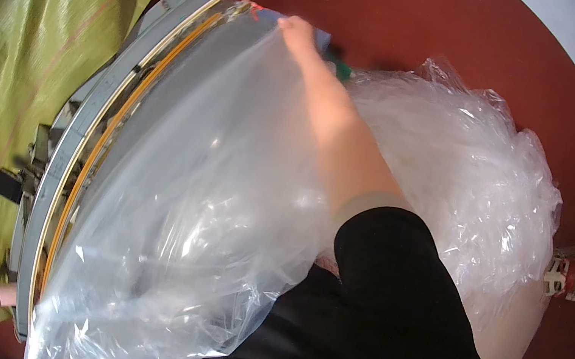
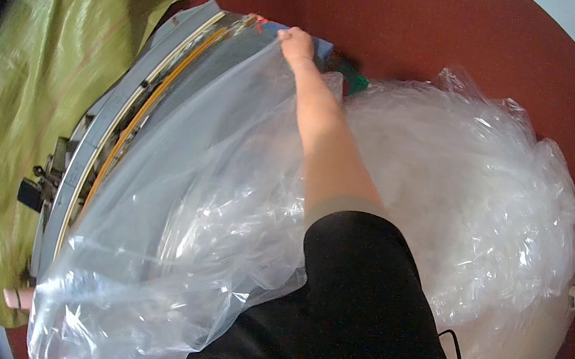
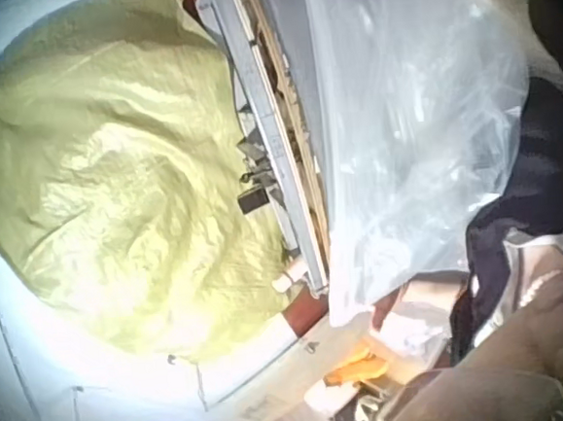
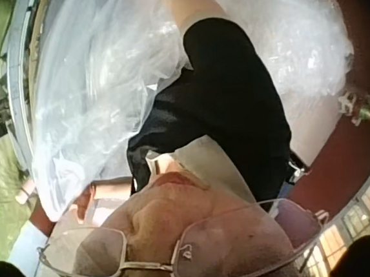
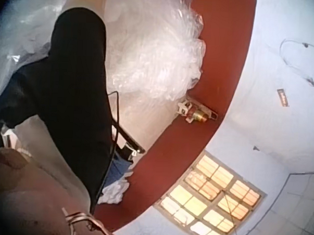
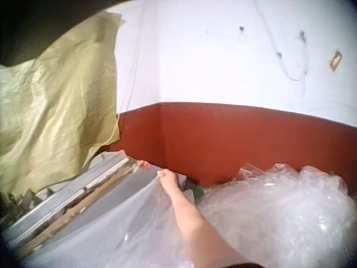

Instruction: The recorder is seen sealing plastic bags using a heat sealing machine.

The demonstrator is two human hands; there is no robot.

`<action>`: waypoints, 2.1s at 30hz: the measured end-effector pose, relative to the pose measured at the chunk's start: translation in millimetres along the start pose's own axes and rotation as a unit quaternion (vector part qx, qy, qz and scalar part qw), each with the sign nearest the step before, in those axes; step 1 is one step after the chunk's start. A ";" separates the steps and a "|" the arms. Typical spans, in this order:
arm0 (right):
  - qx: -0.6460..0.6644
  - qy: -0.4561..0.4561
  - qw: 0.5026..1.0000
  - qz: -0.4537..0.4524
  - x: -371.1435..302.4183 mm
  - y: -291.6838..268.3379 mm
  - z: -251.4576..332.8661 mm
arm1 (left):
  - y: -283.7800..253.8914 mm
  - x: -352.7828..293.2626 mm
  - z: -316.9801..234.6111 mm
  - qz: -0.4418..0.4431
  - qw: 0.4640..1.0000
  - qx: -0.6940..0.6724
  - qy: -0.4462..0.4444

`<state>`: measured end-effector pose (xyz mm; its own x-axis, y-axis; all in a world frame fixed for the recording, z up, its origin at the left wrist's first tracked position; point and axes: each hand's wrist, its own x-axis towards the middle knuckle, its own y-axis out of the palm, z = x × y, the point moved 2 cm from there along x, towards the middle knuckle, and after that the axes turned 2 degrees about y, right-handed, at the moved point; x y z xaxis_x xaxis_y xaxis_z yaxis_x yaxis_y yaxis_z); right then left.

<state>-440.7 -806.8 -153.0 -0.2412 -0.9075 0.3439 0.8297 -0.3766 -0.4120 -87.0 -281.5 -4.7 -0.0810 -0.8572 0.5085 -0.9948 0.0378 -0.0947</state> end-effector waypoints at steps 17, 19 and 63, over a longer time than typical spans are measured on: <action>-0.010 -0.143 0.986 0.081 38.9 21.0 -53.8 | -98.4 -196.1 -127.5 -0.443 0.655 0.572 -0.217; -0.010 -0.129 0.987 0.098 42.1 23.1 -60.7 | -122.4 -210.3 -152.1 -0.387 0.652 0.573 -0.311; -0.105 -0.116 0.986 0.062 42.2 11.8 -59.5 | -186.2 -196.8 -38.9 -0.061 0.597 0.695 -0.396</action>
<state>-471.0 -860.6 -193.5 -0.0030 -0.8912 0.4537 0.7168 -0.3183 -0.6204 111.7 -99.9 -53.9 0.5887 -0.8051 0.0725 0.0661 -0.0414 -0.9970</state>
